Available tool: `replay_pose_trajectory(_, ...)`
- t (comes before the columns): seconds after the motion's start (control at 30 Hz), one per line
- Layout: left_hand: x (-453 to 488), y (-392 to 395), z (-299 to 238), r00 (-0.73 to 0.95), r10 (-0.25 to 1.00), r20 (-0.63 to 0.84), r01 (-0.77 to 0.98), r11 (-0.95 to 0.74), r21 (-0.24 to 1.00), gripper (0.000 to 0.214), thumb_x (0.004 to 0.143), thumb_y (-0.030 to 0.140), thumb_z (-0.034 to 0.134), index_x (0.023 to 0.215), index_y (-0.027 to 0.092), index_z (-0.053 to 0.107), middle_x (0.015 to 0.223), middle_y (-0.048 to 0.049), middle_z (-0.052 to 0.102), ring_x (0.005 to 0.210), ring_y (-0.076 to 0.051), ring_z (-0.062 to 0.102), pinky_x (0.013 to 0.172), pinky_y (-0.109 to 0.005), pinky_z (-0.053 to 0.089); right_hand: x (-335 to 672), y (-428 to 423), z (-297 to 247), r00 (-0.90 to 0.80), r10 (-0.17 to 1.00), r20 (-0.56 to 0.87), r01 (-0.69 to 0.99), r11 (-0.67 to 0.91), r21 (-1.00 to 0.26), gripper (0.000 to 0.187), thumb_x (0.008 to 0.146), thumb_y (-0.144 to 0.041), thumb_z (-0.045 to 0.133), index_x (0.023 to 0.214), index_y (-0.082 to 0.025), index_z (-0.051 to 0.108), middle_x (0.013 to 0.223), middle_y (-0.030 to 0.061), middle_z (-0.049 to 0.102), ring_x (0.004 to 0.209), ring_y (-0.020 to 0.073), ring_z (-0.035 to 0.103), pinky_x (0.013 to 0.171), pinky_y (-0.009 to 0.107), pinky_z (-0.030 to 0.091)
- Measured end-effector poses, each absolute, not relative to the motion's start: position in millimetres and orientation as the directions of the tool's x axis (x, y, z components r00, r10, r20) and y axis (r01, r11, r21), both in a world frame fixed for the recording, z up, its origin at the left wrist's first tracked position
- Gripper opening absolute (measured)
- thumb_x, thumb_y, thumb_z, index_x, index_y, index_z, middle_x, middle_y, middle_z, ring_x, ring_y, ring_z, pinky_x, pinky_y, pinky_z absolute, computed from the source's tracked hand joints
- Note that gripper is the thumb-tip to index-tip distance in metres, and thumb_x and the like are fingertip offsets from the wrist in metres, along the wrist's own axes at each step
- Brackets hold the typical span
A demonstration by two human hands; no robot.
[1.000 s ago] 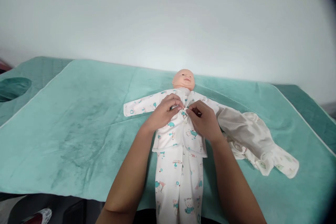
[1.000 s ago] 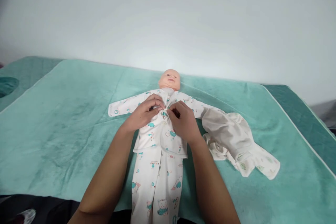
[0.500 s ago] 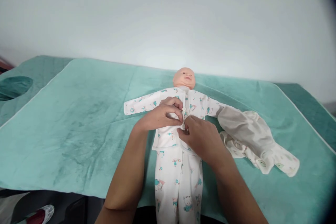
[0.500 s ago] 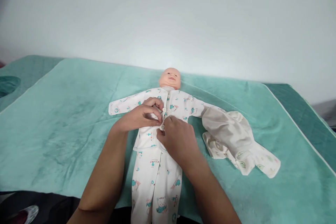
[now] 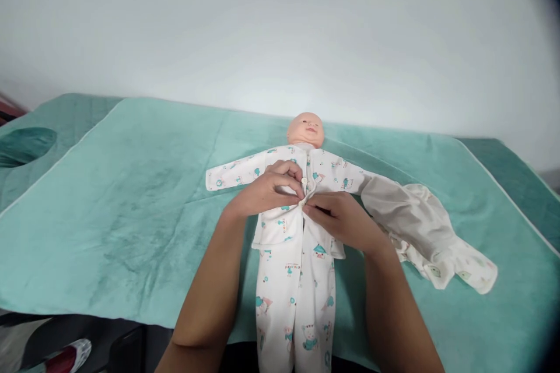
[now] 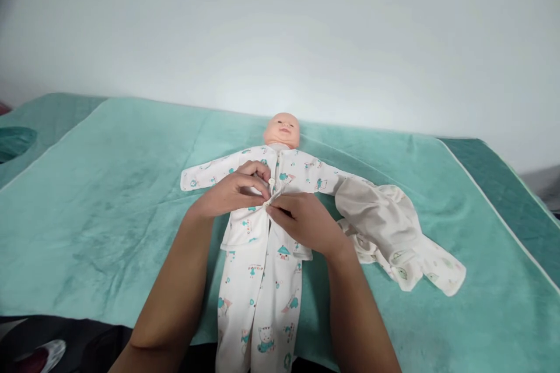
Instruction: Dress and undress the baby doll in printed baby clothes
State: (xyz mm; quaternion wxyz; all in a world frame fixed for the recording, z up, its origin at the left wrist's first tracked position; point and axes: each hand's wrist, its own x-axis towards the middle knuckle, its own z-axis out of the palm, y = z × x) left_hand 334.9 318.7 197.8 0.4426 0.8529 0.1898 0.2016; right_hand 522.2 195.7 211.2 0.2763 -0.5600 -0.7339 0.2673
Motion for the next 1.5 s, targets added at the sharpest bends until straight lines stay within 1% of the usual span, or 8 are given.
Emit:
replay_pose_trajectory(0.2,330.6,323.1,196.8,0.867,0.469,0.168,0.091,-0.482,0.872,0.012,0.083,0.034,0.073,0.092,0.026,0.075,0.114,-0.0067,0.056,0.114,-0.023,0.054,0.090,-0.035,0.053,527.7,203.2,202.2,-0.154,0.979,0.134,0.545,0.197,-0.815,0.030,0.102,-0.035,0.046,0.080,-0.020,0.059,0.080,-0.0004,0.063,0.074,0.0137,0.055,0.070,0.025,0.039)
replay_pose_trajectory(0.43,333.4,317.2,198.8,0.856,0.488,0.169,0.152,-0.550,0.821,0.017,0.078,0.036,0.079,0.087,0.025,0.071,0.114,-0.0054,0.056,0.117,-0.023,0.051,0.096,-0.036,0.049,525.6,205.6,195.0,-0.122,0.972,0.199,0.504,0.234,-0.831,0.029,0.100,-0.035,0.048,0.078,-0.019,0.057,0.075,-0.0009,0.059,0.070,0.0123,0.051,0.067,0.025,0.037)
replay_pose_trajectory(0.63,335.1,318.5,198.2,0.838,0.505,0.205,0.129,-0.549,0.826,0.012,0.081,0.035,0.076,0.087,0.024,0.074,0.111,-0.0060,0.059,0.114,-0.023,0.054,0.096,-0.037,0.049,533.0,204.5,195.9,-0.177,0.976,0.126,0.425,0.191,-0.885,0.024,0.097,-0.035,0.052,0.079,-0.019,0.057,0.075,-0.0019,0.056,0.069,0.0116,0.046,0.065,0.025,0.035)
replay_pose_trajectory(0.77,334.9,321.1,194.8,0.828,0.508,0.238,0.098,-0.548,0.830,0.009,0.082,0.033,0.077,0.086,0.025,0.077,0.105,-0.0051,0.060,0.107,-0.020,0.056,0.095,-0.036,0.048,532.9,203.2,198.3,-0.147,0.984,0.097,0.450,0.154,-0.880,0.018,0.095,-0.030,0.056,0.081,-0.019,0.059,0.077,-0.0022,0.055,0.068,0.0110,0.044,0.063,0.025,0.033)
replay_pose_trajectory(0.97,335.9,322.7,188.8,0.816,0.496,0.298,0.044,-0.567,0.822,0.010,0.085,0.033,0.074,0.088,0.024,0.078,0.100,-0.0046,0.063,0.101,-0.018,0.057,0.091,-0.035,0.047,524.2,203.9,197.8,-0.040,0.982,0.185,0.537,0.177,-0.825,0.015,0.093,-0.022,0.056,0.079,-0.019,0.060,0.071,-0.0040,0.053,0.065,0.0100,0.044,0.063,0.025,0.033)
replay_pose_trajectory(1.17,337.2,320.5,189.7,0.813,0.485,0.322,0.053,-0.612,0.789,0.008,0.087,0.029,0.072,0.087,0.023,0.077,0.097,-0.0043,0.064,0.099,-0.018,0.057,0.091,-0.035,0.045,527.7,204.2,196.9,-0.057,0.992,0.110,0.523,0.124,-0.843,0.012,0.095,-0.023,0.055,0.086,-0.020,0.062,0.081,-0.0027,0.062,0.071,0.0116,0.050,0.066,0.025,0.036)
replay_pose_trajectory(1.37,339.6,316.2,196.1,0.854,0.423,0.302,0.071,-0.670,0.739,0.009,0.088,0.026,0.070,0.084,0.024,0.078,0.095,-0.0031,0.064,0.096,-0.017,0.057,0.097,-0.037,0.042,521.8,207.3,193.0,0.026,0.971,0.239,0.567,0.183,-0.803,0.014,0.096,-0.022,0.053,0.085,-0.020,0.062,0.079,-0.0020,0.059,0.072,0.0121,0.051,0.070,0.026,0.036)
replay_pose_trajectory(1.5,337.3,318.1,197.4,0.862,0.418,0.286,0.031,-0.607,0.794,0.007,0.087,0.027,0.072,0.085,0.023,0.077,0.096,-0.0037,0.064,0.097,-0.018,0.058,0.095,-0.036,0.043,523.6,208.0,190.4,0.043,0.990,0.135,0.466,0.099,-0.879,0.013,0.094,-0.027,0.058,0.084,-0.020,0.063,0.075,-0.0024,0.056,0.068,0.0117,0.046,0.066,0.026,0.035)
